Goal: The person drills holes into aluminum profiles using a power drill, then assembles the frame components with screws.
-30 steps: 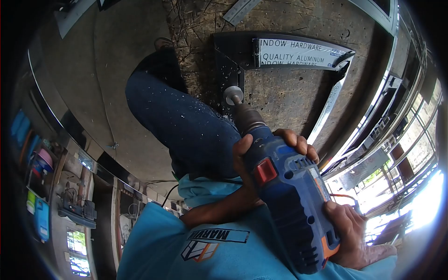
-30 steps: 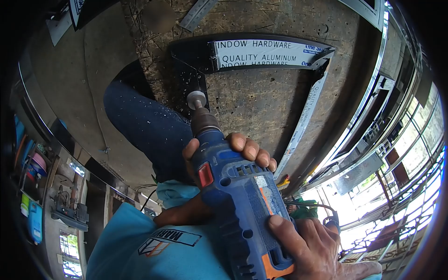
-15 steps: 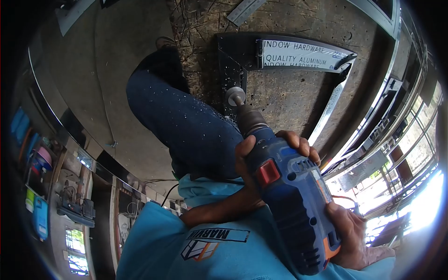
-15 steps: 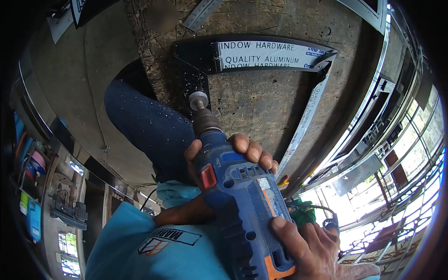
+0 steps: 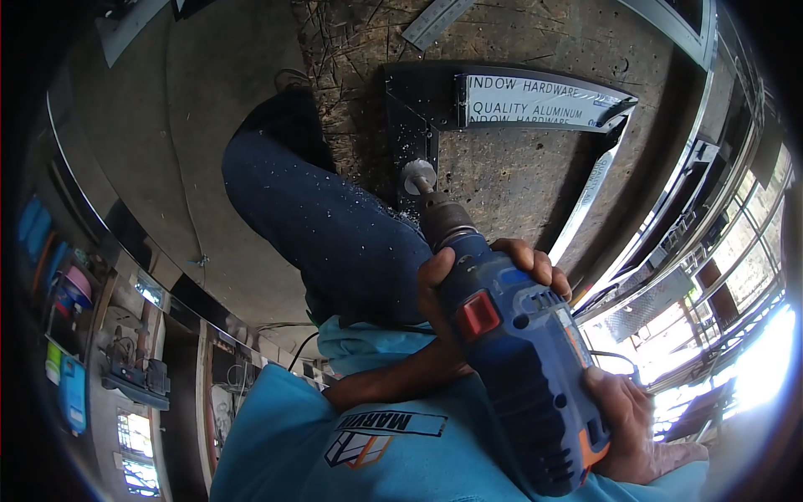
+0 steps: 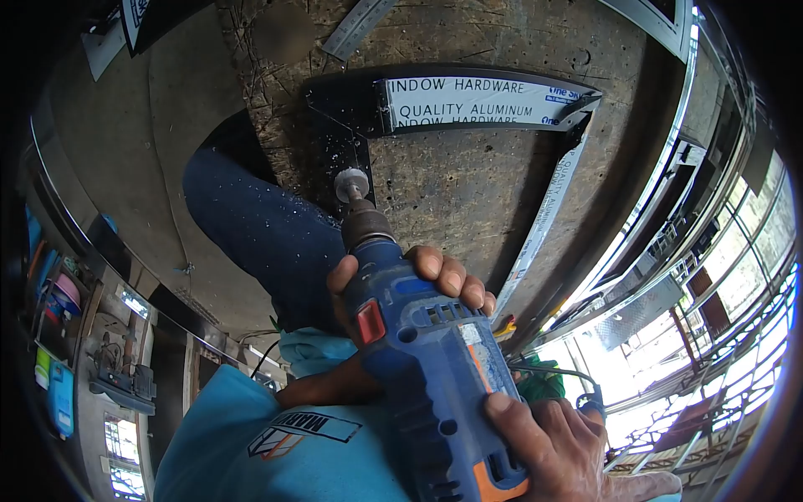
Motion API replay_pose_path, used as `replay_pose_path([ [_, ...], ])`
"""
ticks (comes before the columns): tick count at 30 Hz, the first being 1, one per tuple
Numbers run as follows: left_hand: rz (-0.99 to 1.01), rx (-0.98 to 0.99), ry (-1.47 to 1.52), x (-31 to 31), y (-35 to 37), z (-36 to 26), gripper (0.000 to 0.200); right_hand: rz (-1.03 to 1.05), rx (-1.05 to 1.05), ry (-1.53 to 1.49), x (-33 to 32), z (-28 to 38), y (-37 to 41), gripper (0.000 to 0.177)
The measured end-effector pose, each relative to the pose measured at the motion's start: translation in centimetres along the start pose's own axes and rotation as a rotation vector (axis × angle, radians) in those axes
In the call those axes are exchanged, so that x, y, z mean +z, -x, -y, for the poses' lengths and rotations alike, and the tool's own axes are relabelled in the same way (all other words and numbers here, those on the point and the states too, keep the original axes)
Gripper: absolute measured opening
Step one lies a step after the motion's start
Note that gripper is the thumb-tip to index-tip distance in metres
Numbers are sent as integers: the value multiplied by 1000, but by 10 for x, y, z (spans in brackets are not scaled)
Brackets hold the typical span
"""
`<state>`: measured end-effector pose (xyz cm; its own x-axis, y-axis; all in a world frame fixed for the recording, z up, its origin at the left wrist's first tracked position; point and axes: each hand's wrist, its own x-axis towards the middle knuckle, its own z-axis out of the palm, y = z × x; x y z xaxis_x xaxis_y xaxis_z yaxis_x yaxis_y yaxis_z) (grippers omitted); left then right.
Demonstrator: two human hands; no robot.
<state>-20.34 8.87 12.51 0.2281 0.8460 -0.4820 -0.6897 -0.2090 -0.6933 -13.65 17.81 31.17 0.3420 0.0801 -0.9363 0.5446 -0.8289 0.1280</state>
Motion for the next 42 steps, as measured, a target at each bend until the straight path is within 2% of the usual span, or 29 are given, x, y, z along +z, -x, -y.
replay_pose_path([
  [5, -25, -53, -12, -2, 2, -2, 69, 7, -171, 182, 5, 2, 4, 37],
  [6, 36, -20, 9, -4, 1, 0, 69, 6, -215, 233, 5, 3, 4, 38],
  [8, 98, 6, 37, -6, 0, 1, 69, -15, -643, 665, 3, 4, 4, 40],
  [9, 88, -2, 34, -5, 1, -1, 69, -30, -757, 800, 2, 7, 5, 42],
  [11, 79, -7, 31, -5, 2, -1, 69, -56, -817, 912, 1, 10, 6, 47],
  [13, 112, -4, 62, -6, 1, 0, 69, -74, -818, 934, 4, 10, 5, 53],
  [17, 134, -5, 51, -8, 0, 0, 70, -73, -810, 935, 4, 9, 5, 52],
  [20, 148, 3, 75, -7, 1, -1, 71, -25, -710, 1000, 3, 13, 9, 52],
  [22, 39, -81, 7, -5, 3, -8, 72, -31, -722, 946, 3, 12, 7, 52],
  [26, 83, -15, 58, -3, 2, -1, 71, -75, -719, 795, 5, 2, 8, 51],
  [29, 94, -7, 73, -3, 0, -1, 71, -90, -777, 935, 6, 14, 9, 51],
  [33, 88, -5, 67, -1, 1, -1, 70, -37, -727, 994, 8, 20, 11, 51],
  [36, 38, -29, 56, 4, 2, -4, 70, -82, -765, 960, 11, 17, 14, 45],
  [37, -12, -47, 42, 5, 3, -5, 70, -75, -729, 904, 11, 14, 16, 44],
  [42, -4, -54, 48, 4, 4, -5, 70, -16, -573, 675, 9, 7, 18, 44],
])
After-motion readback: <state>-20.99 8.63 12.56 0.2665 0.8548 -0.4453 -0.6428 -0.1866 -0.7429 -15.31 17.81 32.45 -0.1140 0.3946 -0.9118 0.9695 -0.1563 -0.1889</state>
